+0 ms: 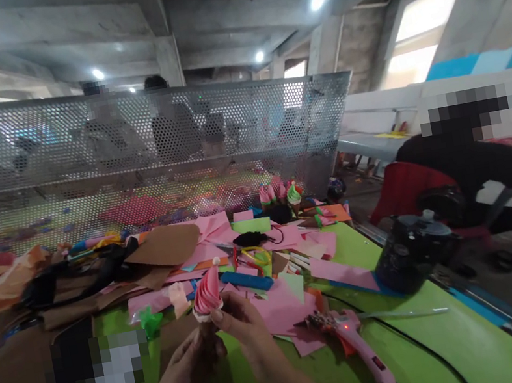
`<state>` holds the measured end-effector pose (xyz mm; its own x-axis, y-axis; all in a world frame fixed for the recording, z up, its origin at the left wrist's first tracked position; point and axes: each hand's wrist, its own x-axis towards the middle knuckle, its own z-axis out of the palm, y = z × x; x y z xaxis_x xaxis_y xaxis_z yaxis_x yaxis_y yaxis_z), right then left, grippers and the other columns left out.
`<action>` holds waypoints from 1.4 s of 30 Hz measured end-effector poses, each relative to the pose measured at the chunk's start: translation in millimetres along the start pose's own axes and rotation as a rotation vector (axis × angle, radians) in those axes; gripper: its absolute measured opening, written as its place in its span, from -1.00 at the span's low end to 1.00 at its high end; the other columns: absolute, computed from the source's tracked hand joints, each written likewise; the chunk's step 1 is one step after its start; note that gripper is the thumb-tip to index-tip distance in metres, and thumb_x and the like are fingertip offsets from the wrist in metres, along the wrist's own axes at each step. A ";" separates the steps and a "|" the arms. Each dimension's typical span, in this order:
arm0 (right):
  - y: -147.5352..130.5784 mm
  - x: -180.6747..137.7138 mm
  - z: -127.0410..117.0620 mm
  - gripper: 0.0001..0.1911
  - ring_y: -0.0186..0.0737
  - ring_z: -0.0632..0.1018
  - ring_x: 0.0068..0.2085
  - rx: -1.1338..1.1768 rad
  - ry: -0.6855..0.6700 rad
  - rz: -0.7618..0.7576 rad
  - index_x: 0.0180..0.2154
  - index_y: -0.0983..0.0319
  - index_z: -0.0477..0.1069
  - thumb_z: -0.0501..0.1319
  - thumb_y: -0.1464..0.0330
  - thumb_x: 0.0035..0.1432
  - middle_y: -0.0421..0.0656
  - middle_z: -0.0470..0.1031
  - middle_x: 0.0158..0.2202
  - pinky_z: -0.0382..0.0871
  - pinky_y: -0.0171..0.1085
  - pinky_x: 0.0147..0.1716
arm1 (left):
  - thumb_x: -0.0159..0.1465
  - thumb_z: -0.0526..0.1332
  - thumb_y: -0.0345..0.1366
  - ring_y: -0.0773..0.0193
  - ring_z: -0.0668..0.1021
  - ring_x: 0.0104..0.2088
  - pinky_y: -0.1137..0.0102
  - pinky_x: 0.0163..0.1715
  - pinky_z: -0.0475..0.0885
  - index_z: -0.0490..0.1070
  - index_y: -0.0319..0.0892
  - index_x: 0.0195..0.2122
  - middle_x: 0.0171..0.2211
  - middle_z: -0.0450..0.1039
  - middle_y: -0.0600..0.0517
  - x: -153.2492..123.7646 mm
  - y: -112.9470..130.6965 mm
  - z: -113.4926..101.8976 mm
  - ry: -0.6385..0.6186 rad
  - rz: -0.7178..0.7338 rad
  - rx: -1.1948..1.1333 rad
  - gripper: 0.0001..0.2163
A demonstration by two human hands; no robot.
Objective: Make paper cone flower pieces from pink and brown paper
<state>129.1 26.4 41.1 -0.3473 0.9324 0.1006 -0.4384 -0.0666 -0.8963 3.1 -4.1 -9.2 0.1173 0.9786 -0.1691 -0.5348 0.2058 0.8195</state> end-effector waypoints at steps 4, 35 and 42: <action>1.5 0.5 -2.8 -0.72 -0.28 0.40 -0.44 -0.009 0.020 0.019 -0.30 0.21 0.46 0.39 0.18 0.03 -0.19 0.43 -0.38 0.22 -0.39 -0.62 | 0.00 0.42 0.07 0.38 0.40 -0.54 0.50 -0.51 0.23 0.59 -0.22 -0.25 -0.51 0.51 0.01 -1.2 0.2 1.4 0.018 -0.012 -0.019 -0.55; 10.7 2.4 -5.9 -0.54 -0.40 0.32 -0.44 -0.068 -0.028 0.021 -0.20 0.25 0.43 0.48 0.20 -0.13 -0.25 0.39 -0.40 0.18 -0.41 -0.46 | -0.15 0.49 0.04 0.12 0.58 -0.21 0.39 -0.22 0.42 0.61 -0.13 -0.25 -0.28 0.64 -0.04 -4.5 2.2 9.2 0.222 0.077 0.072 -0.52; 11.2 -0.9 -3.9 -0.52 -0.25 0.44 -0.29 -0.049 0.012 -0.001 -0.16 0.20 0.47 0.49 0.23 -0.14 -0.18 0.48 -0.29 0.30 -0.31 -0.29 | -0.12 0.49 0.02 0.00 0.56 0.00 0.27 0.02 0.40 0.61 -0.10 -0.19 -0.12 0.62 -0.06 2.0 -8.2 -2.5 0.163 0.062 0.069 -0.51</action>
<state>127.7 26.2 29.2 -0.3364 0.9368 0.0965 -0.3979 -0.0485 -0.9161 5.7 -3.8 -17.6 -0.0544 0.9785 -0.1988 -0.4776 0.1493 0.8658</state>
